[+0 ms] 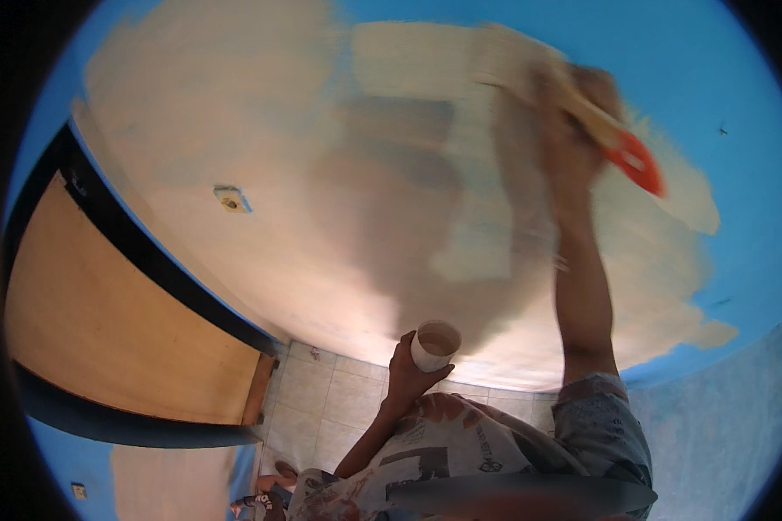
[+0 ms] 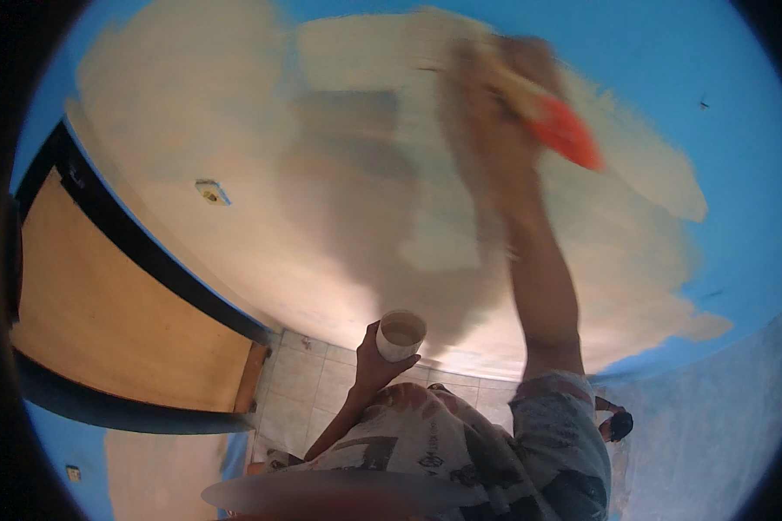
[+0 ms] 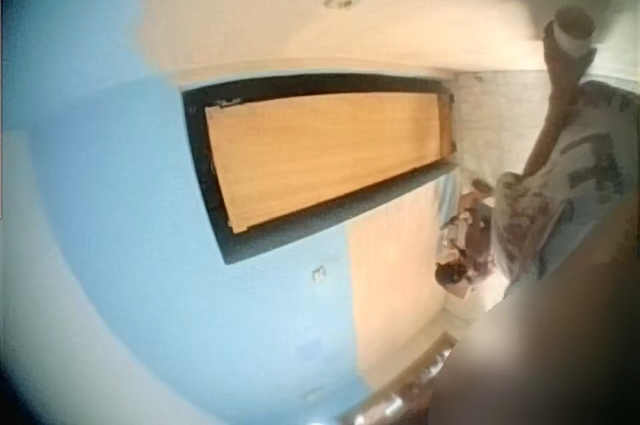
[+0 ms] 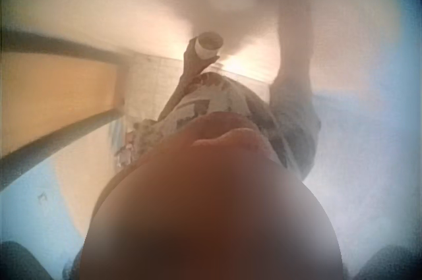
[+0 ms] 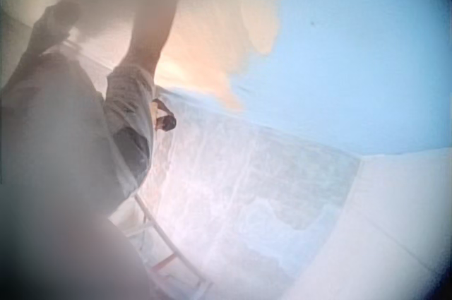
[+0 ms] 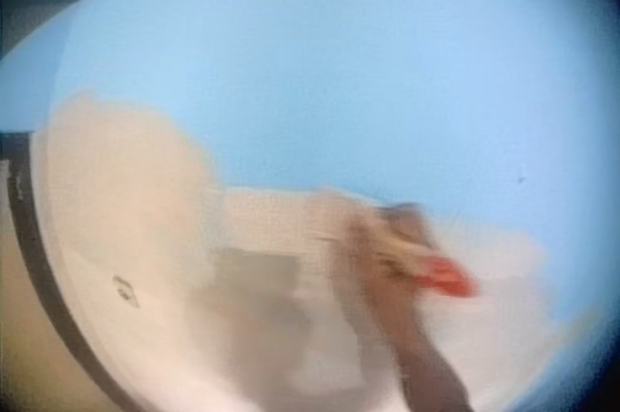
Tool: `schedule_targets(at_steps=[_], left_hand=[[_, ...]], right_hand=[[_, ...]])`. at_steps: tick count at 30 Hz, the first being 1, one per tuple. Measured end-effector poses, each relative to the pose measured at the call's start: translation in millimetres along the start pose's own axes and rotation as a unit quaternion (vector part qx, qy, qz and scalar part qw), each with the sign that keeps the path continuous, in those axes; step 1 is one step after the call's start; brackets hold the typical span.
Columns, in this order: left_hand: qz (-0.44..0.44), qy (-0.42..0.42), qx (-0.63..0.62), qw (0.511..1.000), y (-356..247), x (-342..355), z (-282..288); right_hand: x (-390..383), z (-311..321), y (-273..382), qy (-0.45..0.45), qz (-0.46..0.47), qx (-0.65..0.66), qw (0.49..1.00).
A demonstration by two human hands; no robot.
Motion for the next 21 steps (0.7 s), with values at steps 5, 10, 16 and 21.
schedule_targets(at_steps=[5, 10, 16, 21], left_hand=[[-0.042, 0.042, 0.013, 0.998, 3, 19, -26], [-0.098, 0.108, -0.011, 0.989, -27, 31, -59], [-0.124, 0.139, -0.024, 0.982, -43, 25, -80], [-0.097, 0.122, -0.023, 0.988, -33, 26, -64]], right_hand=[[18, 218, -51, -0.089, -0.036, -0.151, 0.984], [15, 356, -61, -0.151, -0.008, -0.341, 0.928], [12, 313, -55, -0.101, 0.044, -0.34, 0.934], [3, 131, -22, -0.043, 0.081, -0.177, 0.98]])
Point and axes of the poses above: each hand's wrist, its own x-axis towards the middle knuckle, its own z-axis out of the back of the hand, y = z × x, the point moved 8 cm from there along x, towards the middle knuckle, and after that the axes turned 4 degrees about x, right-handed, at the moved point
